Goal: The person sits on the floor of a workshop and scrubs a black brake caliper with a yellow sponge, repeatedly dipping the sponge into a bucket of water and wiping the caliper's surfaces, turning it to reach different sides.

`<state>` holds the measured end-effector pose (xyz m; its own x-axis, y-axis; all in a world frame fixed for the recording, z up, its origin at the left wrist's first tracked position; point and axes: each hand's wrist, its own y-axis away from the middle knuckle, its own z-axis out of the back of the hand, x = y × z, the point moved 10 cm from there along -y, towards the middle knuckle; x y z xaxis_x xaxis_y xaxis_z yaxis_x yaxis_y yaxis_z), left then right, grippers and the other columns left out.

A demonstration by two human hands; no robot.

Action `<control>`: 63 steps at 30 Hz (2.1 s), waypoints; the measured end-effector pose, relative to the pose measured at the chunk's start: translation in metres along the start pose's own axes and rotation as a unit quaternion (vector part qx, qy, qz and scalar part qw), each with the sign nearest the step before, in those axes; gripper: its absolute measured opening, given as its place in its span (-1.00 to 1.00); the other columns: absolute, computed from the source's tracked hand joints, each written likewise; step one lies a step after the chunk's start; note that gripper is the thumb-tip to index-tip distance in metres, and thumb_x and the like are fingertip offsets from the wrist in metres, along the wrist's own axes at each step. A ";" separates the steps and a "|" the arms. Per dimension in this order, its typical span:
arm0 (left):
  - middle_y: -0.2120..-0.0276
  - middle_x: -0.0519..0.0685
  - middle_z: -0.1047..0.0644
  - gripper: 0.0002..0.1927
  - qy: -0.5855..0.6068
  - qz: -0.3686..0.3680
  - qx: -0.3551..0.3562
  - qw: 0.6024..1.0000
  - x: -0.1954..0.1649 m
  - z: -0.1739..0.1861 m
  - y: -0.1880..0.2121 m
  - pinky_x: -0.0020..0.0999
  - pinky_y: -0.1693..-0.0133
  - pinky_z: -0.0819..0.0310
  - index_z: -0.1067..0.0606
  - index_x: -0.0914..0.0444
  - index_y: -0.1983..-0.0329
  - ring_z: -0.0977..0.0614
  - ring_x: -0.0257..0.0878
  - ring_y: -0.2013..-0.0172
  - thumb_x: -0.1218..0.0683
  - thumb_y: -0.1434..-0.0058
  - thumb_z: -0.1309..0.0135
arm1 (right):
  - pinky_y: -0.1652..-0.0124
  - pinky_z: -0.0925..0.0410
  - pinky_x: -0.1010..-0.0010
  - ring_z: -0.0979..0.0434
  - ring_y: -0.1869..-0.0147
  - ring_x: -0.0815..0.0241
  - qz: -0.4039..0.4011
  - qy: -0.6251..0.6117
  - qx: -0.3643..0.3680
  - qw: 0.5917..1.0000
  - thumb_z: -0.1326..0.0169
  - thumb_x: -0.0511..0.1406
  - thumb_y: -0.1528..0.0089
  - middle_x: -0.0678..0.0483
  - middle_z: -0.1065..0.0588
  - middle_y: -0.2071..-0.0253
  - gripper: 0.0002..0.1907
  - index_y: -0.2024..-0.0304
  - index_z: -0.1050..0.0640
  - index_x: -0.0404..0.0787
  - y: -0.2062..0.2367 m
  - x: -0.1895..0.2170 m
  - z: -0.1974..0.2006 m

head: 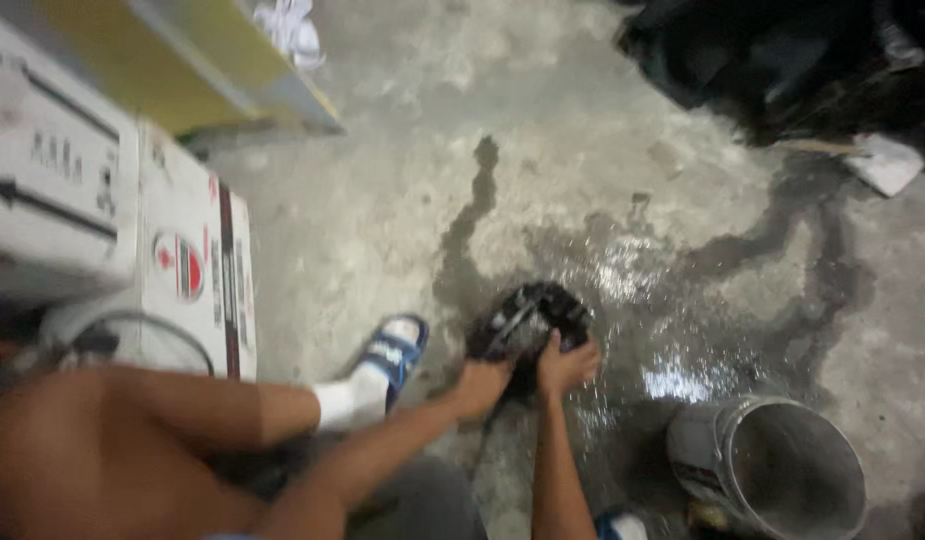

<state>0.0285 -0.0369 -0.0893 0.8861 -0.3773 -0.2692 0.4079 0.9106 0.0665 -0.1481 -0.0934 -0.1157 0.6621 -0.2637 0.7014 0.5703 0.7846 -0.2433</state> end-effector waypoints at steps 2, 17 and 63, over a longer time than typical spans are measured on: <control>0.08 0.08 -0.66 -0.69 0.067 0.039 0.048 0.996 0.013 -0.008 0.005 0.00 0.17 -0.61 -0.52 0.17 -0.15 -0.70 0.04 0.16 0.04 -0.45 0.14 | -0.25 -0.11 -0.14 -0.26 -0.33 -0.28 -0.028 0.007 0.021 0.999 -0.33 -0.05 -0.14 -0.18 -0.34 -0.26 -0.23 -0.27 -0.37 -0.22 0.001 -0.002 -0.002; -0.33 0.00 -0.39 -0.07 0.025 0.041 0.091 0.995 0.017 -0.024 0.031 0.00 0.20 -0.61 -0.20 0.18 -0.46 -0.68 0.03 0.13 0.05 0.03 -0.25 | -0.29 -0.08 -0.06 -0.25 -0.37 -0.23 -0.008 0.000 -0.003 1.000 -0.32 -0.11 -0.13 -0.16 -0.34 -0.23 -0.25 -0.26 -0.34 -0.25 0.017 0.015 0.009; -0.17 0.16 -0.57 -0.26 -0.005 -0.050 0.015 0.999 0.000 0.007 0.024 0.07 0.34 -0.60 -0.36 0.15 -0.35 -0.70 0.07 0.31 0.12 0.01 -0.10 | -0.32 -0.03 -0.13 -0.20 -0.38 -0.28 -0.036 -0.011 0.002 0.999 -0.29 -0.09 -0.10 -0.17 -0.33 -0.28 -0.23 -0.29 -0.35 -0.20 0.019 0.016 0.012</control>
<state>0.0399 -0.0157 -0.0810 0.8428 -0.4683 -0.2655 0.5010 0.8627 0.0688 -0.1324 -0.0756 -0.1006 0.6080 -0.3074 0.7320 0.6147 0.7658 -0.1889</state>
